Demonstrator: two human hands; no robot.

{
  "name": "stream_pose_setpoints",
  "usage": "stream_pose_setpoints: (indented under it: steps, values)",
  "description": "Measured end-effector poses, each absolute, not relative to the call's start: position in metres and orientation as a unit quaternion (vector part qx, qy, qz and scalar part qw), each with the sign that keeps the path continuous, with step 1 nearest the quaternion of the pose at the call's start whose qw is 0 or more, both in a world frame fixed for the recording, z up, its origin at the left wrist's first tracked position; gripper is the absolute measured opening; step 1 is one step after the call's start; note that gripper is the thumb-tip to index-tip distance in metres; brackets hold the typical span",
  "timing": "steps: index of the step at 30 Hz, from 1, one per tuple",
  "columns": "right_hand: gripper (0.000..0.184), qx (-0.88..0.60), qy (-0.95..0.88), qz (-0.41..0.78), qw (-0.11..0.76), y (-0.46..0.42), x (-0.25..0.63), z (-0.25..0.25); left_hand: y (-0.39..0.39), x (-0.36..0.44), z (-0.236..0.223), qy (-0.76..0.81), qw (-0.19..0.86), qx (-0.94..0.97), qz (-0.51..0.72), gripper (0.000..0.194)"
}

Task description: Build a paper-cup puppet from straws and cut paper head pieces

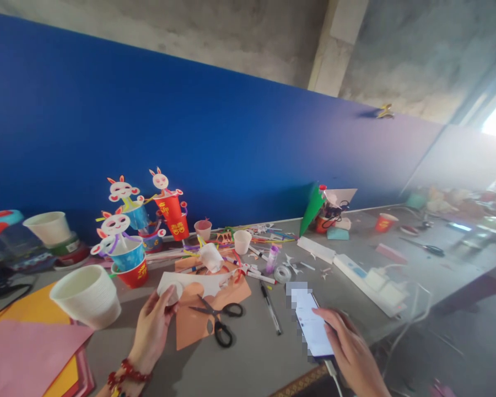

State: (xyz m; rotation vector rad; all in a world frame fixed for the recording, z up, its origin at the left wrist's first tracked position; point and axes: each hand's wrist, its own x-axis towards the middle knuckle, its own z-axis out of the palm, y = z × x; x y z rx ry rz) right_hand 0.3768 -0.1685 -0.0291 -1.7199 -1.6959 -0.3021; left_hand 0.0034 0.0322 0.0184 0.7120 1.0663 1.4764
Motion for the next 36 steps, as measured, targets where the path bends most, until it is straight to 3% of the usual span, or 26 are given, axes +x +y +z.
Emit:
stream_pose_setpoints:
  steps: [7,25,36]
  values:
    - [0.021,-0.654,-0.648,-0.110,0.374,-0.189,0.375,-0.034,0.032,0.003,0.018,0.445,0.570,0.295,0.624,0.023]
    - [0.023,-0.658,-0.642,-0.101,0.381,-0.179,0.381,-0.034,0.033,0.002,0.015,0.440,0.577,0.281,0.628,0.026]
    - [0.028,-0.670,-0.652,-0.101,0.341,-0.163,0.380,-0.031,0.035,0.003,0.015,0.439,0.576,0.277,0.631,0.022]
